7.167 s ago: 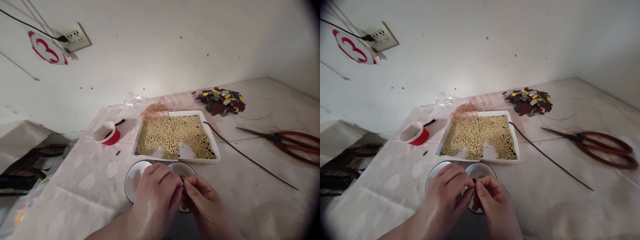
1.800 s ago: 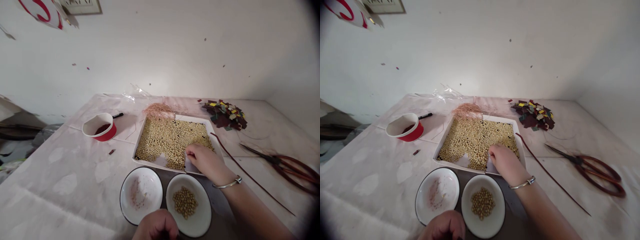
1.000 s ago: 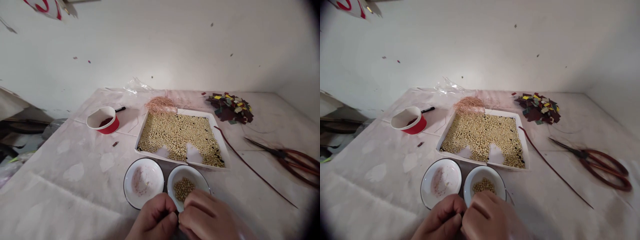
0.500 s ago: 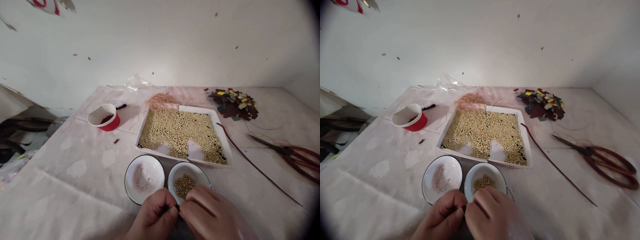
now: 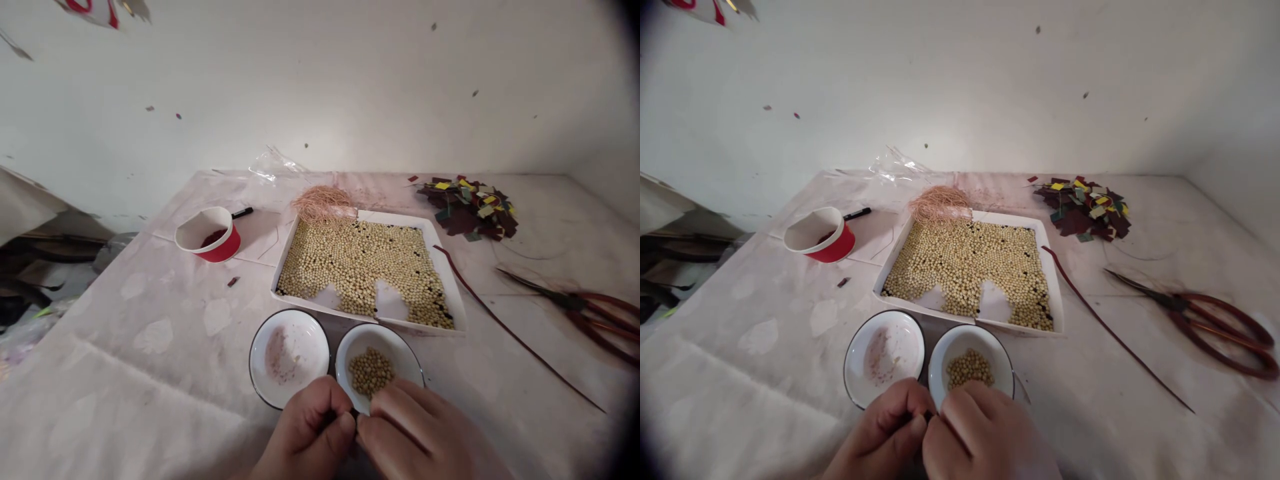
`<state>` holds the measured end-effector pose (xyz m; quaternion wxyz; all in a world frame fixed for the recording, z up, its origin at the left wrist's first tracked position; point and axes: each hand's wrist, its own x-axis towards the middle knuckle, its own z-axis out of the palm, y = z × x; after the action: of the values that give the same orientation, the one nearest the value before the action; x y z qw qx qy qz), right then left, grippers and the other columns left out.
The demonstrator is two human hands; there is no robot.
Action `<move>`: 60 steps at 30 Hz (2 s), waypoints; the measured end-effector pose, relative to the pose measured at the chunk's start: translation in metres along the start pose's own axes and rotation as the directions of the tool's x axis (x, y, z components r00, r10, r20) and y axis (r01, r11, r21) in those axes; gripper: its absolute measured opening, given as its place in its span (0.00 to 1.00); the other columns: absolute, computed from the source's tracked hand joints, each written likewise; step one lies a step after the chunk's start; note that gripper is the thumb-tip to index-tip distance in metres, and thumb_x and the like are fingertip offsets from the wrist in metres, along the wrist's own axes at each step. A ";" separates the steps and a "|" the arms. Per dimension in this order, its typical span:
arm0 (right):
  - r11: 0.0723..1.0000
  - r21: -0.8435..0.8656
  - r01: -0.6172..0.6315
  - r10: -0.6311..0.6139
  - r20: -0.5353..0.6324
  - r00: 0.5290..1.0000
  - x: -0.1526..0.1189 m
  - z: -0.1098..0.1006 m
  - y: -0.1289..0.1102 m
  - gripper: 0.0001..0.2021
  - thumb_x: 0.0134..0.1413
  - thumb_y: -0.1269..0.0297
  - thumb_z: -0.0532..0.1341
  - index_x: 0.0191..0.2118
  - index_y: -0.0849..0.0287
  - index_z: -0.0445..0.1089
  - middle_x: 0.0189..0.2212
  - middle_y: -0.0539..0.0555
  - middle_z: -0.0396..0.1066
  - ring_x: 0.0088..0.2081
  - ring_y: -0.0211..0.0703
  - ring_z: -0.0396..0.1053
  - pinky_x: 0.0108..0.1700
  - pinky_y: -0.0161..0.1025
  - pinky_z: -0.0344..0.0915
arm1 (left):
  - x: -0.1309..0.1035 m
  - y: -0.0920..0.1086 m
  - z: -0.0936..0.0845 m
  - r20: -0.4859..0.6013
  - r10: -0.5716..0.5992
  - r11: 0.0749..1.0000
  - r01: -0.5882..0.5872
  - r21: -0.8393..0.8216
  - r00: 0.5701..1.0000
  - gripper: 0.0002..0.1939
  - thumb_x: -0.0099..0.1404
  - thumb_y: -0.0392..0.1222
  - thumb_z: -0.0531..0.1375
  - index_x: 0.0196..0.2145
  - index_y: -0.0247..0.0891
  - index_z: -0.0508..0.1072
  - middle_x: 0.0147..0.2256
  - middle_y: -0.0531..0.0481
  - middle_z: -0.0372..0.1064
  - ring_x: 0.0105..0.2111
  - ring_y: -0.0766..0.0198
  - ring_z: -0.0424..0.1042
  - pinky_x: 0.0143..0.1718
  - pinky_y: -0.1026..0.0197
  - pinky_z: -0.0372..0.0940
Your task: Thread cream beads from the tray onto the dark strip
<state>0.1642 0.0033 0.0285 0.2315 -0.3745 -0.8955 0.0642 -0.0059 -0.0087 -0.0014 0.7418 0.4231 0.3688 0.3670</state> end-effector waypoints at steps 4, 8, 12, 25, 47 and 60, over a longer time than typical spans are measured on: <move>0.997 0.046 -0.062 0.059 0.055 0.997 -0.001 -0.005 0.005 0.12 0.52 0.79 0.52 0.23 0.56 0.62 0.22 0.48 0.64 0.24 0.38 0.63 0.23 0.37 0.54 | -0.002 0.001 0.001 -0.035 -0.024 1.000 0.024 -0.003 0.999 0.16 0.62 0.53 0.57 0.28 0.37 0.62 0.24 0.55 0.57 0.24 0.70 0.52 0.26 0.65 0.49; 0.971 0.099 -0.218 0.200 0.170 0.965 0.001 -0.005 0.019 0.10 0.56 0.75 0.52 0.27 0.56 0.64 0.26 0.50 0.66 0.27 0.40 0.64 0.25 0.36 0.57 | -0.003 -0.006 -0.002 -0.006 0.021 1.000 -0.021 0.001 1.000 0.16 0.64 0.52 0.55 0.28 0.37 0.62 0.23 0.55 0.57 0.23 0.70 0.52 0.25 0.65 0.48; 0.947 0.082 -0.311 0.283 0.250 0.926 0.001 0.003 0.033 0.09 0.58 0.72 0.53 0.27 0.56 0.64 0.27 0.50 0.66 0.28 0.41 0.66 0.27 0.37 0.60 | -0.002 -0.009 -0.004 0.005 0.042 0.999 -0.042 0.021 0.999 0.16 0.64 0.52 0.55 0.28 0.37 0.62 0.24 0.53 0.60 0.24 0.70 0.55 0.25 0.65 0.49; 0.871 0.014 -0.492 0.486 0.130 0.864 0.023 0.003 0.112 0.06 0.56 0.70 0.55 0.36 0.57 0.68 0.35 0.55 0.71 0.36 0.46 0.70 0.38 0.41 0.65 | -0.003 -0.003 -0.002 0.006 -0.109 0.994 0.109 0.024 0.994 0.20 0.60 0.58 0.57 0.29 0.37 0.61 0.23 0.53 0.60 0.22 0.72 0.55 0.23 0.67 0.48; 0.841 -0.025 -0.541 0.538 0.154 0.829 0.042 0.029 0.132 0.06 0.49 0.74 0.54 0.27 0.58 0.65 0.28 0.53 0.69 0.31 0.43 0.67 0.34 0.37 0.58 | -0.004 -0.005 -0.003 0.052 -0.122 0.988 0.126 -0.088 0.991 0.18 0.60 0.55 0.58 0.30 0.37 0.62 0.23 0.55 0.58 0.22 0.72 0.55 0.23 0.68 0.49; 0.927 0.312 -0.210 0.140 0.231 0.963 0.029 -0.042 0.036 0.08 0.48 0.77 0.56 0.27 0.55 0.61 0.26 0.46 0.65 0.26 0.34 0.64 0.26 0.31 0.57 | -0.004 -0.007 -0.004 0.083 -0.088 0.976 0.103 -0.190 0.993 0.15 0.62 0.52 0.58 0.30 0.37 0.62 0.24 0.55 0.57 0.22 0.72 0.51 0.23 0.66 0.46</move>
<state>0.1886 0.0470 0.0661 0.1914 -0.4000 -0.8535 0.2737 -0.0093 -0.0135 -0.0078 0.8095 0.3437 0.3235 0.3492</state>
